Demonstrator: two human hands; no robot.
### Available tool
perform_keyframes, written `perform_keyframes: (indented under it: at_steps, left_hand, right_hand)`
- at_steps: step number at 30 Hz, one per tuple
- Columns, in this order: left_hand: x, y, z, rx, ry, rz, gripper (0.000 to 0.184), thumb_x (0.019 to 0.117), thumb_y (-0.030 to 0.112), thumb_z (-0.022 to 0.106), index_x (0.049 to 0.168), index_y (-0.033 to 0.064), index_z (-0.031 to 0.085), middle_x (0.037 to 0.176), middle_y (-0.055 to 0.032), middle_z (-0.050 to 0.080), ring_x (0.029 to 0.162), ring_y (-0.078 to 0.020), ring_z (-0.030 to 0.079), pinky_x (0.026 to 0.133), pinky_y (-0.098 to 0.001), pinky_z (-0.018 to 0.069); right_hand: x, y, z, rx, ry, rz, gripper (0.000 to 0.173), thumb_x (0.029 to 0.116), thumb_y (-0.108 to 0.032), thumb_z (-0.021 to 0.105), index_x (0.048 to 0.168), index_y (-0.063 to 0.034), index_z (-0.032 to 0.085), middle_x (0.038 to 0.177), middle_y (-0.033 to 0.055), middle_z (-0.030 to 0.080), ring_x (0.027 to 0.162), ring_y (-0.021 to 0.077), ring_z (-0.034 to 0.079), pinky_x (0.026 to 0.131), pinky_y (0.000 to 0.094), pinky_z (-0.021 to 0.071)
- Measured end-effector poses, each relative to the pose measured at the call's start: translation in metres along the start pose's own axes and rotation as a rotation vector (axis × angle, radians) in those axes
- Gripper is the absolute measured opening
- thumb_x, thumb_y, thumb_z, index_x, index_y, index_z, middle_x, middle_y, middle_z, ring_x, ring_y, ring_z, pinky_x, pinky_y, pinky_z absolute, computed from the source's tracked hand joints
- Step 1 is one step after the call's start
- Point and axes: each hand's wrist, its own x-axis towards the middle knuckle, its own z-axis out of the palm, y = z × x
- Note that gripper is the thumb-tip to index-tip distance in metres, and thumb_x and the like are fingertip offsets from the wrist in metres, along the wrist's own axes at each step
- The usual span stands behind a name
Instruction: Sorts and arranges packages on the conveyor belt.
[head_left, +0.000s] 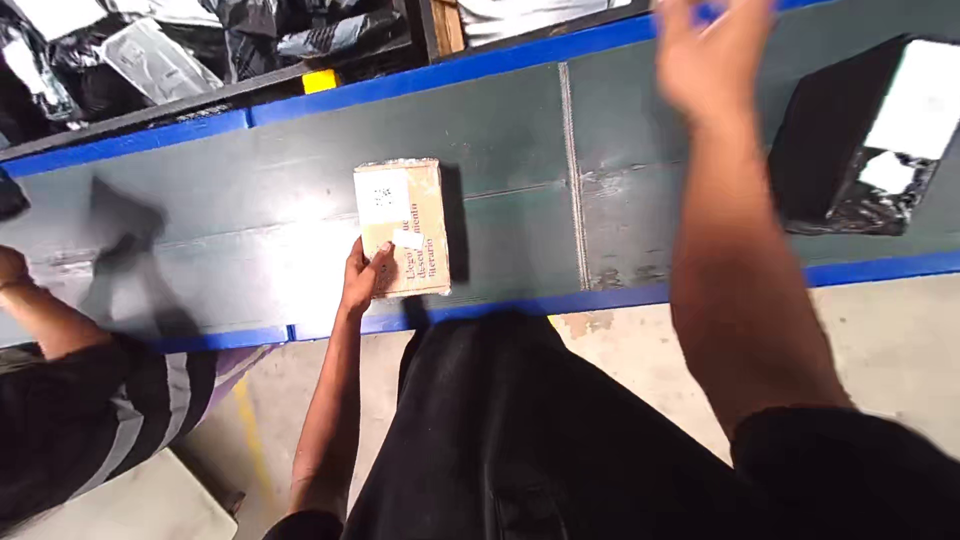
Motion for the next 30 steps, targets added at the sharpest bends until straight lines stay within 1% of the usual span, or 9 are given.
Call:
perform_keyframes:
  at_steps: [4, 7, 9, 14, 18, 24, 27, 29, 30]
  left_hand:
    - [-0.003, -0.004, 0.010, -0.175, 0.108, -0.035, 0.056, 0.1012, 0.024, 0.066, 0.144, -0.0036, 0.043, 0.120, -0.0181, 0.069, 0.104, -0.0281, 0.072, 0.090, -0.0464, 0.0631]
    - [-0.004, 0.003, 0.024, -0.238, 0.156, -0.041, 0.058, 0.0999, 0.022, 0.068, 0.145, -0.0034, 0.041, 0.121, -0.0188, 0.068, 0.102, -0.0285, 0.072, 0.088, -0.0462, 0.0635]
    - [-0.009, 0.010, 0.033, -0.237, 0.168, -0.018, 0.062, 0.0964, 0.021, 0.072, 0.145, -0.0032, 0.042, 0.124, -0.0195, 0.066, 0.104, -0.0289, 0.071, 0.088, -0.0465, 0.0633]
    - [-0.014, 0.039, 0.056, -0.216, -0.045, -0.011, 0.087, 0.0937, 0.023, 0.074, 0.158, 0.0078, 0.016, 0.138, -0.0188, 0.059, 0.114, -0.0288, 0.068, 0.092, -0.0461, 0.0620]
    - [-0.015, 0.048, 0.066, -0.292, -0.071, -0.017, 0.081, 0.0921, 0.018, 0.075, 0.155, 0.0079, 0.026, 0.127, -0.0209, 0.065, 0.105, -0.0328, 0.072, 0.085, -0.0490, 0.0639]
    - [0.001, 0.061, 0.082, -0.185, -0.167, 0.030, 0.075, 0.0937, 0.014, 0.072, 0.154, 0.0085, 0.028, 0.126, -0.0148, 0.066, 0.103, -0.0263, 0.072, 0.085, -0.0448, 0.0642]
    - [0.007, 0.065, 0.083, -0.194, -0.148, 0.043, 0.074, 0.0948, 0.013, 0.071, 0.154, 0.0071, 0.028, 0.127, -0.0167, 0.065, 0.105, -0.0280, 0.072, 0.087, -0.0466, 0.0635]
    - [0.012, 0.067, 0.087, -0.212, -0.118, 0.047, 0.073, 0.0957, 0.011, 0.069, 0.154, 0.0061, 0.026, 0.126, -0.0171, 0.065, 0.104, -0.0282, 0.072, 0.086, -0.0464, 0.0638]
    - [0.018, 0.071, 0.089, -0.226, -0.103, 0.049, 0.071, 0.0961, 0.011, 0.068, 0.153, 0.0053, 0.026, 0.125, -0.0171, 0.065, 0.103, -0.0281, 0.072, 0.086, -0.0462, 0.0638]
  right_hand:
    - [-0.154, -0.013, 0.166, 0.380, -0.637, 0.079, 0.053, 0.1037, -0.046, 0.055, 0.140, -0.0065, 0.056, 0.125, 0.0119, 0.067, 0.108, 0.0205, 0.068, 0.094, 0.0448, 0.0581]
    - [-0.225, -0.019, 0.214, 0.633, -0.761, 0.236, 0.071, 0.1011, -0.048, 0.060, 0.155, -0.0060, 0.041, 0.150, 0.0127, 0.054, 0.131, 0.0175, 0.058, 0.110, 0.0400, 0.0512]
    - [-0.249, -0.022, 0.213, 0.727, -0.740, 0.287, 0.084, 0.0991, -0.046, 0.065, 0.162, -0.0071, 0.025, 0.161, 0.0136, 0.040, 0.141, 0.0170, 0.050, 0.115, 0.0391, 0.0477]
    - [-0.262, -0.019, 0.167, 0.855, -0.598, 0.265, 0.083, 0.1001, -0.035, 0.068, 0.164, -0.0132, 0.020, 0.158, 0.0109, 0.045, 0.118, 0.0197, 0.067, 0.095, 0.0410, 0.0625]
    - [-0.260, -0.002, 0.137, 0.828, -0.576, 0.118, 0.072, 0.0995, -0.034, 0.069, 0.160, -0.0139, 0.035, 0.155, 0.0054, 0.050, 0.122, 0.0171, 0.066, 0.100, 0.0397, 0.0603]
    - [-0.268, 0.029, 0.102, 0.534, -0.051, 0.022, 0.040, 0.0992, -0.030, 0.069, 0.130, -0.0048, 0.065, 0.125, 0.0091, 0.068, 0.104, 0.0154, 0.070, 0.087, 0.0349, 0.0626]
    - [-0.263, 0.047, 0.096, -0.086, 0.233, 0.000, 0.047, 0.0933, -0.052, 0.069, 0.131, -0.0242, 0.069, 0.149, 0.0078, 0.055, 0.145, 0.0263, 0.043, 0.120, 0.0504, 0.0365]
    - [-0.257, 0.059, 0.098, -0.397, 0.154, 0.074, 0.071, 0.0860, -0.079, 0.056, 0.148, -0.0448, 0.051, 0.166, 0.0164, 0.030, 0.154, 0.0468, 0.017, 0.120, 0.0731, 0.0143]
    - [-0.256, 0.062, 0.103, -0.424, 0.102, 0.105, 0.077, 0.0824, -0.084, 0.054, 0.151, -0.0502, 0.044, 0.168, 0.0182, 0.024, 0.154, 0.0497, 0.015, 0.118, 0.0756, 0.0141]
